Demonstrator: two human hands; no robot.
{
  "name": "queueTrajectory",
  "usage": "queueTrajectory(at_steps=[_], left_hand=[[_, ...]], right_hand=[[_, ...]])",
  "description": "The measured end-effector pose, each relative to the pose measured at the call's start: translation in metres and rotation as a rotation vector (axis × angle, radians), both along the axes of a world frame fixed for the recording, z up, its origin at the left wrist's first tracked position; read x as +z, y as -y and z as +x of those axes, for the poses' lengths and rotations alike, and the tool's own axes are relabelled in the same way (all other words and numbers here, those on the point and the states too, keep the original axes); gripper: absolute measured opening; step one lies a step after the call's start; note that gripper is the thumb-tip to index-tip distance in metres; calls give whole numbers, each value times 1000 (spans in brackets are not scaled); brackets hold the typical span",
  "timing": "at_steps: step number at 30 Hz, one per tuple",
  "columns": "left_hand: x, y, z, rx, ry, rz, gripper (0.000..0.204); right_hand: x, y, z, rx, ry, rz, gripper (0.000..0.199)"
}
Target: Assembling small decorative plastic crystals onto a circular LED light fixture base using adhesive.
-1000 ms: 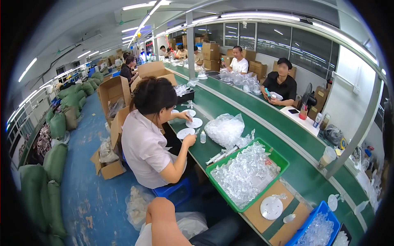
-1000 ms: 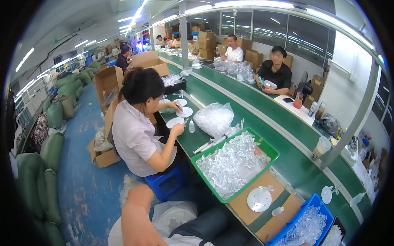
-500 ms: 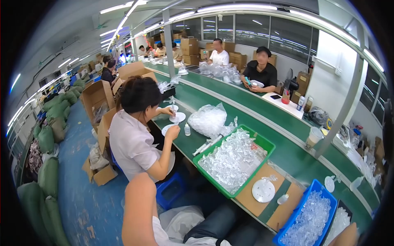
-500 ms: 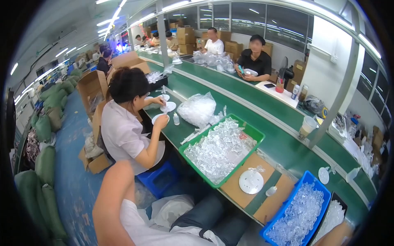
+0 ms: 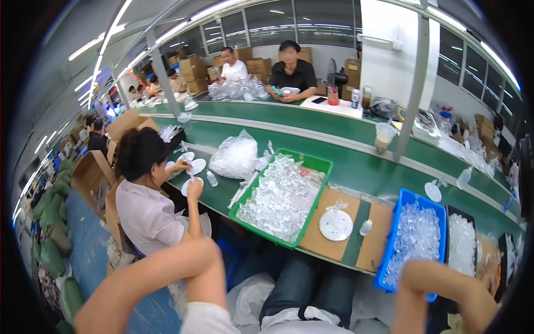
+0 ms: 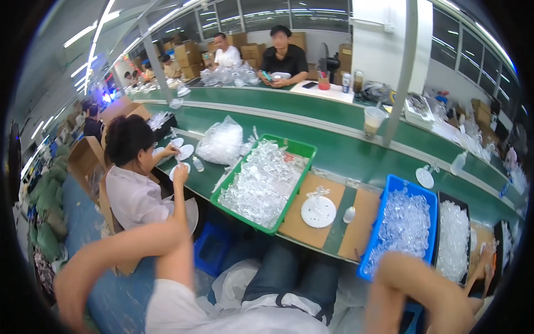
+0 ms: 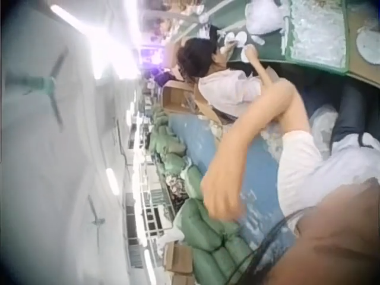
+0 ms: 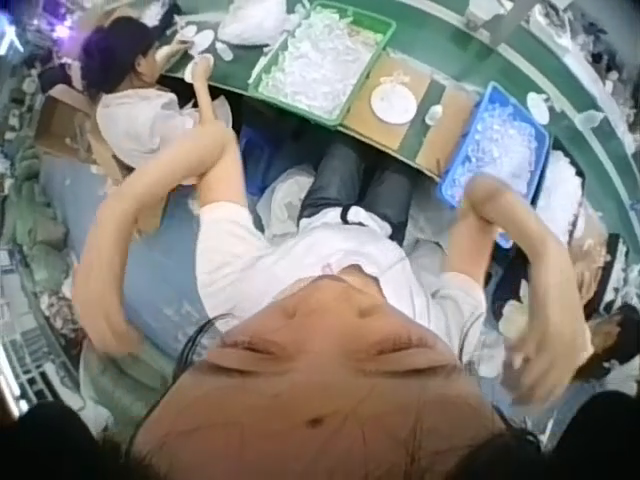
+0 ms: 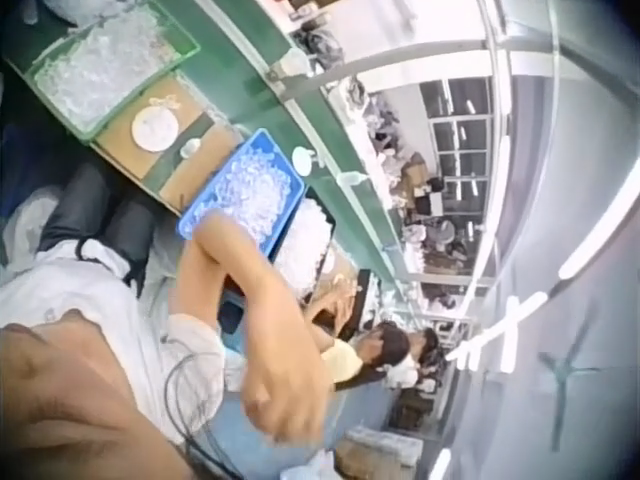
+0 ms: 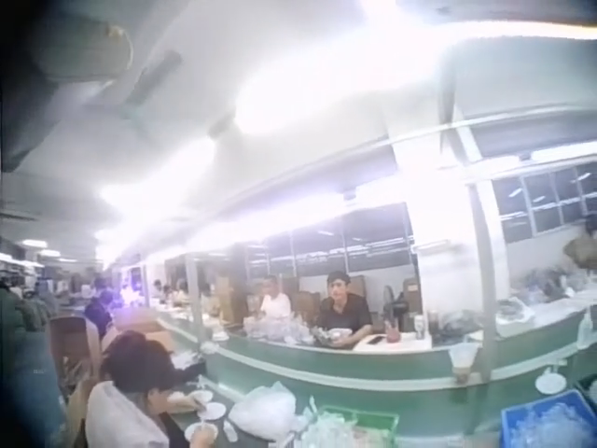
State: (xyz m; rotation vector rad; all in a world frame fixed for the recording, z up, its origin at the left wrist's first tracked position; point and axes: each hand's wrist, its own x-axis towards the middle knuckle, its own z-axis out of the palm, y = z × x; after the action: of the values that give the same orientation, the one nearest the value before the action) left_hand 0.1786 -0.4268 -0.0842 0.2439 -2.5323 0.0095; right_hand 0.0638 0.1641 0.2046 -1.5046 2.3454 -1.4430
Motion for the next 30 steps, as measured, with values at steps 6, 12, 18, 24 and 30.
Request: queueTrajectory(at_steps=[6,12,18,24,30], left_hand=[[216,-393,-54,-843,17,1280,22],[66,-338,147,109,631,719,22],[222,-326,-94,-18,-192,880,13],[179,-256,-278,-142,-35,309,35],[150,-282,-369,-163,579,51,29]], right_hand=[[-56,-38,-24,-228,171,-27,24],[-194,-209,91,-581,665,708,24],[-179,-118,4,-556,476,373,25],[-136,-60,-36,-347,483,160,23],[-149,-77,-37,-414,418,200,23]])
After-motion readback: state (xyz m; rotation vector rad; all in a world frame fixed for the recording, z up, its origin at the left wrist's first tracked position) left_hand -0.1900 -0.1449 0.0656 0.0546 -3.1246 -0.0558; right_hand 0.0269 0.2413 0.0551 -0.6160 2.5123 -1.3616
